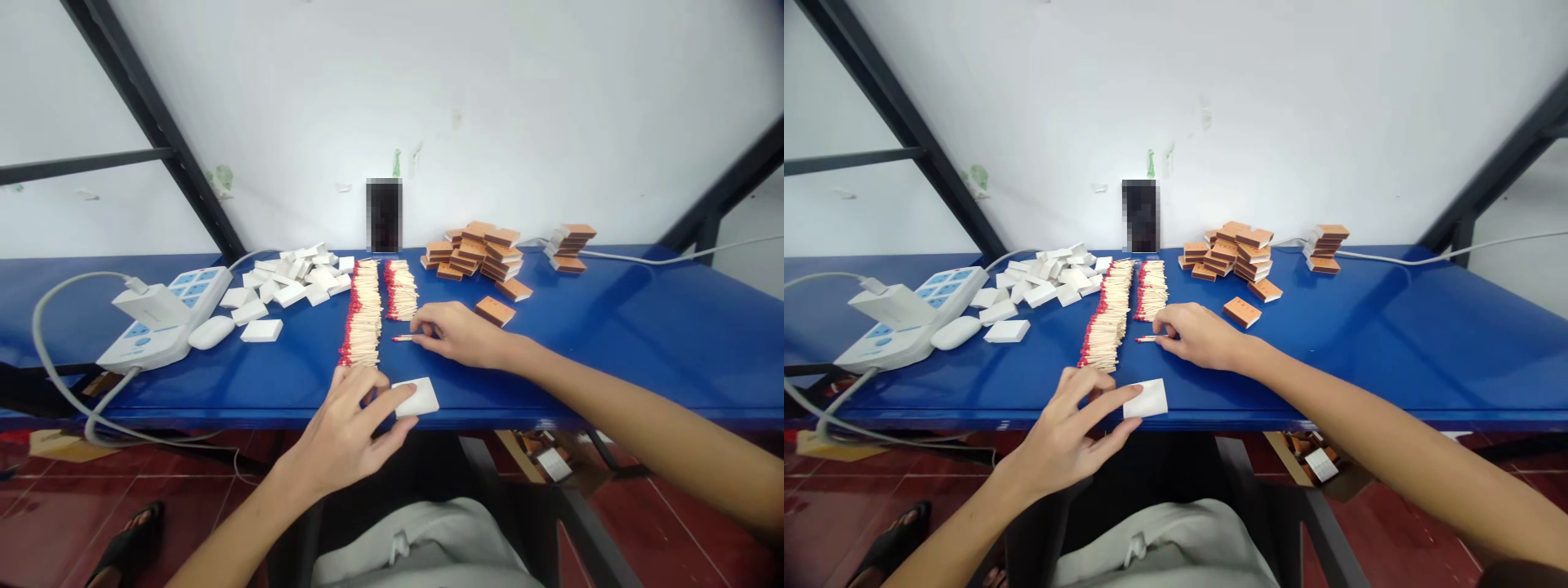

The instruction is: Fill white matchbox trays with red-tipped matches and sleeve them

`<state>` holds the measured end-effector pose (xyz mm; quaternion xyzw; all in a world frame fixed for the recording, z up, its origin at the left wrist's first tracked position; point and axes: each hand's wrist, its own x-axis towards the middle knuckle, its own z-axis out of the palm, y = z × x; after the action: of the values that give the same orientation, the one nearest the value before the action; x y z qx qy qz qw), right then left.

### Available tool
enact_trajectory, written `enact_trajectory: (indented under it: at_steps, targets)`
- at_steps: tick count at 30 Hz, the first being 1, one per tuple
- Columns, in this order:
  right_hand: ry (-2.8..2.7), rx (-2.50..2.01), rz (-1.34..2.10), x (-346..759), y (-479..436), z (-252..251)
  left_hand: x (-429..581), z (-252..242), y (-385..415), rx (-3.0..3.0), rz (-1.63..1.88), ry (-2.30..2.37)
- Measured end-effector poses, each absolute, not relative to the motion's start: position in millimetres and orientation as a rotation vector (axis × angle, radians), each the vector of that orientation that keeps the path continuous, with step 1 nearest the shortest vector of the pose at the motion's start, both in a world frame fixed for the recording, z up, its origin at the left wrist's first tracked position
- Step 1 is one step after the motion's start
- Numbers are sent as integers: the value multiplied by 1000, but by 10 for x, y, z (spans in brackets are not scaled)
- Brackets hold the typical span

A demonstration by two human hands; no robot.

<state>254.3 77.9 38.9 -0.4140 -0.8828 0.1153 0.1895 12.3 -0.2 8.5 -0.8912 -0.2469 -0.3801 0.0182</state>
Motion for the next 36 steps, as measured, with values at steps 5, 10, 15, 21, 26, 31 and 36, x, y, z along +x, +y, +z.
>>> enact_trajectory:
  at_steps: [5,10,15,21,26,31,36]
  targets:
    - [-2484,-1081,290,2545,777,339,38,58,11,-2770,-1338,-806]
    - [-2466,-1134,354,2535,710,383,41,62,15,-2793,-1208,-854]
    - [-2401,-1203,328,2580,785,430,89,25,27,-2746,-1008,-1012]
    - [-2498,-1258,273,2617,976,398,107,-22,45,-2666,-1021,-904]
    - [-2487,-1275,286,2599,986,408,125,-36,20,-2629,-1040,-819]
    - [-2484,-1243,406,2575,970,441,144,-28,15,-2600,-1030,-796]
    - [-2442,-1274,411,2554,969,451,134,-40,22,-2599,-1004,-789]
